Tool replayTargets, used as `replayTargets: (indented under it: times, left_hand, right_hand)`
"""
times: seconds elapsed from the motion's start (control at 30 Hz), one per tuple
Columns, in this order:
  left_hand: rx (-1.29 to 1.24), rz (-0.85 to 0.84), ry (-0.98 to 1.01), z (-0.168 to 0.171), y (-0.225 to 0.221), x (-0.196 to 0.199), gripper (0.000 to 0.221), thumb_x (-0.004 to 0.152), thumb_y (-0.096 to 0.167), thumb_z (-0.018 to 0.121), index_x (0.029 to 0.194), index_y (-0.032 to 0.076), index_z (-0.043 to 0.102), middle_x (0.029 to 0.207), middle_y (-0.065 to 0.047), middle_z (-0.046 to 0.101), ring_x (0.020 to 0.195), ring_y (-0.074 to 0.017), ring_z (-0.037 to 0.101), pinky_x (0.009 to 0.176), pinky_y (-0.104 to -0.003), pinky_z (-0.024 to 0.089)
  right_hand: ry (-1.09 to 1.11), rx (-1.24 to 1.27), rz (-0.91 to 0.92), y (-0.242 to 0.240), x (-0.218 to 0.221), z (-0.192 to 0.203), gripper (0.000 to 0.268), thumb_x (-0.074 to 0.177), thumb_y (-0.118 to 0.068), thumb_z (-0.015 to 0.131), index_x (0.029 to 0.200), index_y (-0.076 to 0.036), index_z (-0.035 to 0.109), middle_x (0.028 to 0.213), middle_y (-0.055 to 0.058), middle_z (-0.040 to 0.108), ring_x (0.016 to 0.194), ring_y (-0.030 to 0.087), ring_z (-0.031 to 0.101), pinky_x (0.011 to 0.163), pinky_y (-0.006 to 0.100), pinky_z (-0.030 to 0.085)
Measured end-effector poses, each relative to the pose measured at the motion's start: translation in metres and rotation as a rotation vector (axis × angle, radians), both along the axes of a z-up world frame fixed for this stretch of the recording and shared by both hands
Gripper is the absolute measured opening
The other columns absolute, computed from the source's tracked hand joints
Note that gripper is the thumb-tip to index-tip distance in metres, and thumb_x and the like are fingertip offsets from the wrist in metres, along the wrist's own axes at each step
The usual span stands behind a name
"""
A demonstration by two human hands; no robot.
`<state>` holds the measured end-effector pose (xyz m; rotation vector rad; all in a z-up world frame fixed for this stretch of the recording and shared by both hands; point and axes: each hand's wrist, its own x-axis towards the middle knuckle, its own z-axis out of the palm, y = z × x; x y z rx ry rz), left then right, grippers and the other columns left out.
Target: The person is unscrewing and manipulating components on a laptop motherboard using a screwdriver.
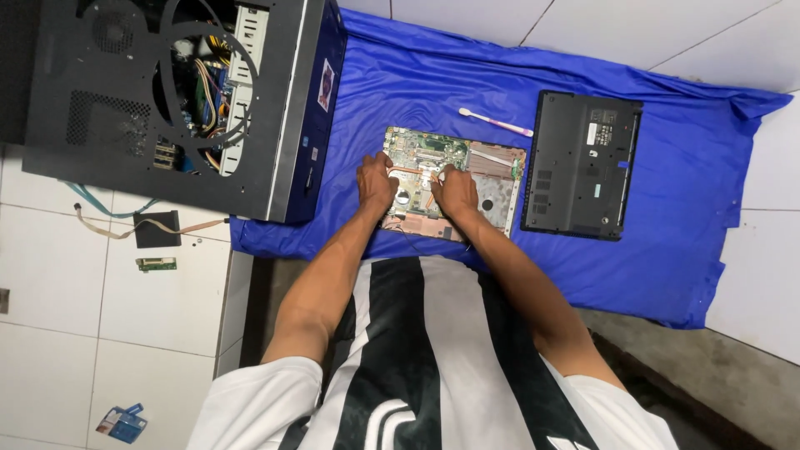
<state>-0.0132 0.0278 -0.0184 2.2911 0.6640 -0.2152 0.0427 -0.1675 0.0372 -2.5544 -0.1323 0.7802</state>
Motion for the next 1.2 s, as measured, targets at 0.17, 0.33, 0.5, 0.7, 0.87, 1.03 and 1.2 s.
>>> replayTargets:
  times: [0.17, 0.33, 0.5, 0.7, 0.87, 1.03, 1.2]
  left_hand:
    - [-0.041, 0.030, -0.031, -0.005, 0.005, -0.004, 0.030, 0.080, 0.014, 0.072, 0.108, 0.018, 0.061, 0.107, -0.007, 0.058, 0.112, -0.0385, 0.063, 0.099, -0.051, 0.053]
    - [-0.046, 0.007, -0.046, -0.017, 0.007, -0.005, 0.030, 0.080, 0.016, 0.070, 0.109, 0.019, 0.064, 0.102, -0.005, 0.062, 0.111, -0.0357, 0.064, 0.099, -0.049, 0.052]
    - [-0.032, -0.023, -0.007, -0.003, 0.010, 0.001, 0.023, 0.082, 0.013, 0.072, 0.102, 0.020, 0.066, 0.100, -0.004, 0.063, 0.110, -0.0342, 0.064, 0.100, -0.048, 0.053]
    - [-0.085, 0.001, 0.002, -0.005, 0.013, 0.002, 0.024, 0.080, 0.014, 0.076, 0.100, 0.023, 0.068, 0.098, 0.000, 0.064, 0.111, -0.0283, 0.063, 0.100, -0.046, 0.052]
    - [-0.151, -0.007, -0.077, 0.012, 0.015, -0.005, 0.024, 0.079, 0.013, 0.080, 0.100, 0.020, 0.071, 0.095, -0.003, 0.066, 0.109, -0.0299, 0.064, 0.101, -0.043, 0.051]
    - [-0.242, 0.037, -0.085, -0.004, 0.019, -0.004, 0.026, 0.078, 0.016, 0.082, 0.101, 0.021, 0.073, 0.094, -0.004, 0.069, 0.106, -0.0291, 0.066, 0.098, -0.041, 0.053]
    - [-0.332, 0.066, 0.019, -0.013, 0.020, 0.000, 0.031, 0.081, 0.017, 0.077, 0.111, 0.027, 0.077, 0.096, -0.001, 0.075, 0.099, -0.0222, 0.073, 0.091, -0.036, 0.058]
  right_hand:
    - [0.001, 0.077, -0.097, -0.004, 0.011, -0.032, 0.030, 0.084, -0.026, 0.071, 0.101, -0.002, 0.071, 0.093, 0.024, 0.073, 0.098, 0.046, 0.073, 0.079, 0.054, 0.059]
    - [0.027, 0.247, -0.195, -0.010, 0.007, -0.036, 0.022, 0.079, -0.026, 0.074, 0.091, -0.007, 0.074, 0.085, 0.023, 0.072, 0.090, 0.040, 0.073, 0.073, 0.045, 0.057]
    - [0.060, 0.275, -0.256, -0.014, 0.005, -0.036, 0.018, 0.076, -0.027, 0.076, 0.091, -0.017, 0.077, 0.069, 0.011, 0.072, 0.073, 0.026, 0.074, 0.070, 0.038, 0.056]
    - [0.048, 0.306, -0.267, -0.016, 0.003, -0.037, 0.019, 0.077, -0.018, 0.074, 0.096, -0.015, 0.078, 0.073, 0.010, 0.074, 0.066, 0.023, 0.073, 0.066, 0.037, 0.056]
    - [0.082, 0.333, -0.289, -0.017, 0.004, -0.038, 0.020, 0.077, -0.017, 0.077, 0.096, -0.017, 0.079, 0.074, 0.004, 0.074, 0.062, 0.018, 0.073, 0.067, 0.031, 0.057]
    - [0.097, 0.373, -0.320, -0.020, 0.004, -0.036, 0.020, 0.077, -0.017, 0.080, 0.097, -0.016, 0.079, 0.074, 0.003, 0.074, 0.060, 0.015, 0.072, 0.066, 0.031, 0.057]
    - [0.110, 0.397, -0.325, -0.018, 0.001, -0.025, 0.021, 0.077, -0.017, 0.079, 0.098, -0.016, 0.080, 0.075, 0.002, 0.074, 0.058, 0.015, 0.072, 0.065, 0.029, 0.058]
